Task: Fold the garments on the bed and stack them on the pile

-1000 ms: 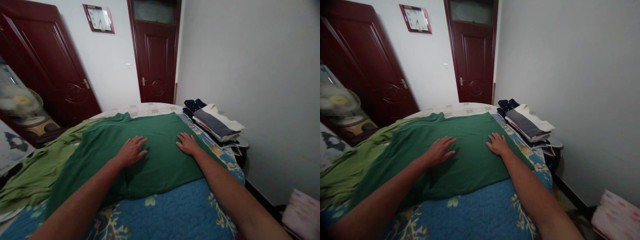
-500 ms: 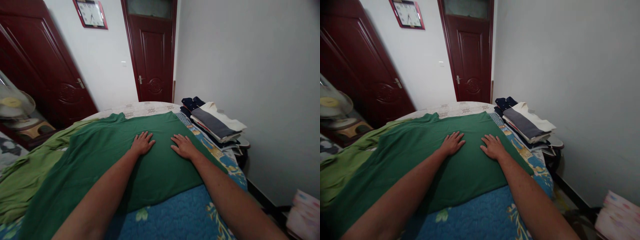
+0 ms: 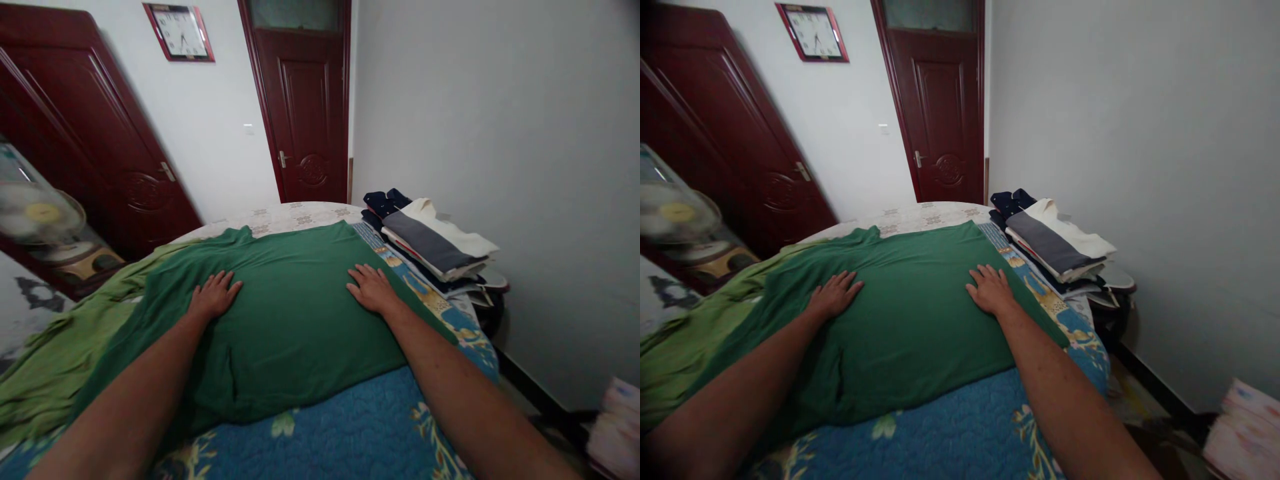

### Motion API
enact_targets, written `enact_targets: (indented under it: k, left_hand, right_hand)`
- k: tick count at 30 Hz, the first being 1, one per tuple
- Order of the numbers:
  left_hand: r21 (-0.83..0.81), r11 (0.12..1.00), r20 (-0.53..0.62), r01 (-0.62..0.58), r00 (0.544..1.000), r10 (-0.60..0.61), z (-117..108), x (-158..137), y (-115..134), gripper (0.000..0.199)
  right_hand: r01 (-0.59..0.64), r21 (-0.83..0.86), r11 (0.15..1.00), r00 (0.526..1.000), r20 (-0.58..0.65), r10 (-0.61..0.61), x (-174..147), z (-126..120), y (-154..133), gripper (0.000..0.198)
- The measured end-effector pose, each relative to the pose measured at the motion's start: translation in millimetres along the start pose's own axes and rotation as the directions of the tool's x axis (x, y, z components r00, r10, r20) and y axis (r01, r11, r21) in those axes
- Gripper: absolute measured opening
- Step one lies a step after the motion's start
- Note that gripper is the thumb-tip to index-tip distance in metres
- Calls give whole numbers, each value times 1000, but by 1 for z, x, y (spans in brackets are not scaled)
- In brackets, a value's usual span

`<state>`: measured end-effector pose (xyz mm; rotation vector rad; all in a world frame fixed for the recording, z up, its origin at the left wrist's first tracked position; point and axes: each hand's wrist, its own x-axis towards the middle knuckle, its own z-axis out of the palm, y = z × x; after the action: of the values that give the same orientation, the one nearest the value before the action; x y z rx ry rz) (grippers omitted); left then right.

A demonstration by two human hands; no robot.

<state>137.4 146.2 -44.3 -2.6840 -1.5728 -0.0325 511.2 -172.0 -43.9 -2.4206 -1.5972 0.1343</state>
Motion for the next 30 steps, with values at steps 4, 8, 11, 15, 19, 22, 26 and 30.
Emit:
enact_targets:
  k: [4, 8, 11, 15, 19, 22, 26, 30]
  left_hand:
    - [32, 993, -34, 111, 993, -109, -10, -16, -11, 82]
    - [69, 995, -132, -70, 988, 79, -22, -33, 35, 67]
    - [-17, 909, -129, -416, 903, 410, -26, -46, 104, 68]
    - [-112, 713, -95, -693, 721, 686, -20, -54, 202, 70]
    - [-153, 744, -50, -650, 757, 651, -7, -31, 254, 75]
    - [-158, 801, -66, -577, 816, 575, 0, 1, 257, 74]
    - [-149, 852, -59, -501, 865, 498, 3, 42, 242, 76]
    - [-139, 895, -54, -423, 906, 419, 3, 72, 222, 75]
  right_hand:
    - [-8, 3, 1000, 1000, -2, 8, 1, 2, 1, 65]
    - [-4, 7, 1000, 1000, -3, 4, 2, 3, 0, 65]
    - [-5, 5, 1000, 1000, -4, 5, 2, 4, -1, 65]
    - [-4, -8, 1000, 1000, -19, 4, 2, 5, -1, 64]
    - [-9, -10, 1000, 999, -34, 9, 2, 7, -2, 63]
    - [-10, -10, 1000, 1000, -26, 10, 3, 7, -1, 63]
    - [-7, -17, 1000, 1000, -13, 7, 3, 7, 0, 65]
    - [-2, -23, 1000, 1000, -15, 2, 4, 8, 2, 64]
